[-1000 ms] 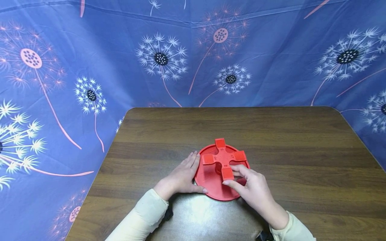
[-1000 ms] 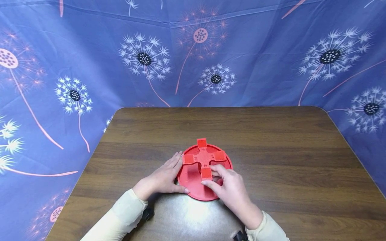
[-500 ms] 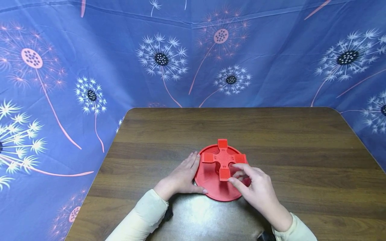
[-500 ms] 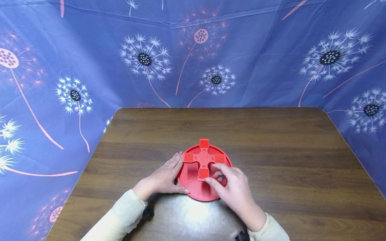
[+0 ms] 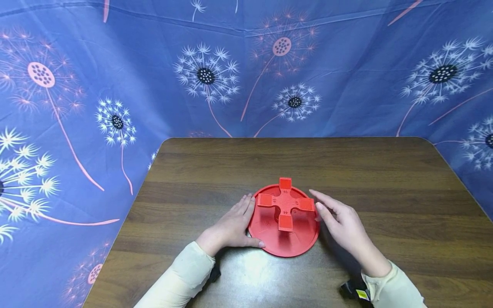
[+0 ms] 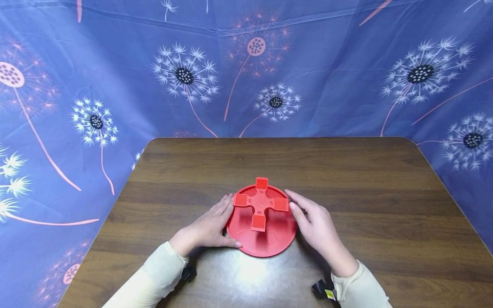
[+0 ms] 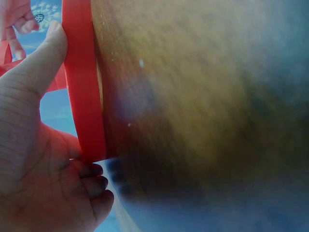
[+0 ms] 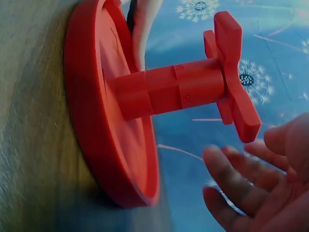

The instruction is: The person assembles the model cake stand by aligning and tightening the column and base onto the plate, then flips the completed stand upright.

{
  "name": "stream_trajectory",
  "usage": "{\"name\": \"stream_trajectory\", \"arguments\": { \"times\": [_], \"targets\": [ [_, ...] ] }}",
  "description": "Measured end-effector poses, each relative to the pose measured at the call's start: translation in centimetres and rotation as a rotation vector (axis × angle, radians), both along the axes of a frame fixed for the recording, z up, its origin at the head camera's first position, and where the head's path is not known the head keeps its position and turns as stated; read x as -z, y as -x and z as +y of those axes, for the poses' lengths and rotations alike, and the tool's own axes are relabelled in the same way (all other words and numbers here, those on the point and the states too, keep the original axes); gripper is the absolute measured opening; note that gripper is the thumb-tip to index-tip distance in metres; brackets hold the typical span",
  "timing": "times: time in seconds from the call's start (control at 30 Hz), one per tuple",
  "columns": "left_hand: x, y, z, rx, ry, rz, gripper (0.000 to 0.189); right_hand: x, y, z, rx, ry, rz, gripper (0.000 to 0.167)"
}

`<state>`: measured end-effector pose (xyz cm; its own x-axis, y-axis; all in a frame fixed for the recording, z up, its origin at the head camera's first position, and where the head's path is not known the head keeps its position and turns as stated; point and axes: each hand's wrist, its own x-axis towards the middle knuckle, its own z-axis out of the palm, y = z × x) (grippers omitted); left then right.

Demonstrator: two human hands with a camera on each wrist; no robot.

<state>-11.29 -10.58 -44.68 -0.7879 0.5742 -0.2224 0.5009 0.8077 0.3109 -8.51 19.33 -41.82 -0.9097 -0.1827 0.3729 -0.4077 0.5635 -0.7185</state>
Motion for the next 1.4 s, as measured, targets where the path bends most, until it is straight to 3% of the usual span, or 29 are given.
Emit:
{"name": "stream_trajectory", "arguments": {
  "times": [0.17, 0.43, 0.57, 0.73, 1.1, 1.4],
  "targets": [
    [-0.1, 0.0, 0.0, 0.006, 0.0, 0.008, 0.122, 0.6, 0.1, 0.4, -0.123, 0.158, -0.17, 0.035],
    [-0.1, 0.1, -0.1, 0.023, -0.006, 0.045, 0.122, 0.8, -0.6, -0.1, -0.204, 0.237, -0.213, 0.03],
    [-0.1, 0.1, -0.1, 0.025, 0.0, 0.049, 0.122, 0.8, -1.1, -0.9, -0.219, 0.183, -0.154, 0.034],
    [0.1, 0.1, -0.1, 0.017, -0.007, 0.032, 0.122, 0.8, -1.8, -2.3, -0.142, 0.1, -0.072, 0.038],
    [0.3, 0.0, -0.2, -0.002, -0.02, 0.006, 0.122, 1.2, -2.7, -4.4, 0.03, -0.145, 0.224, 0.047],
    [0.4, -0.1, -0.1, -0.003, -0.02, 0.011, 0.123, 1.3, -2.8, -4.5, 0.028, -0.163, 0.281, 0.047]
  ]
}}
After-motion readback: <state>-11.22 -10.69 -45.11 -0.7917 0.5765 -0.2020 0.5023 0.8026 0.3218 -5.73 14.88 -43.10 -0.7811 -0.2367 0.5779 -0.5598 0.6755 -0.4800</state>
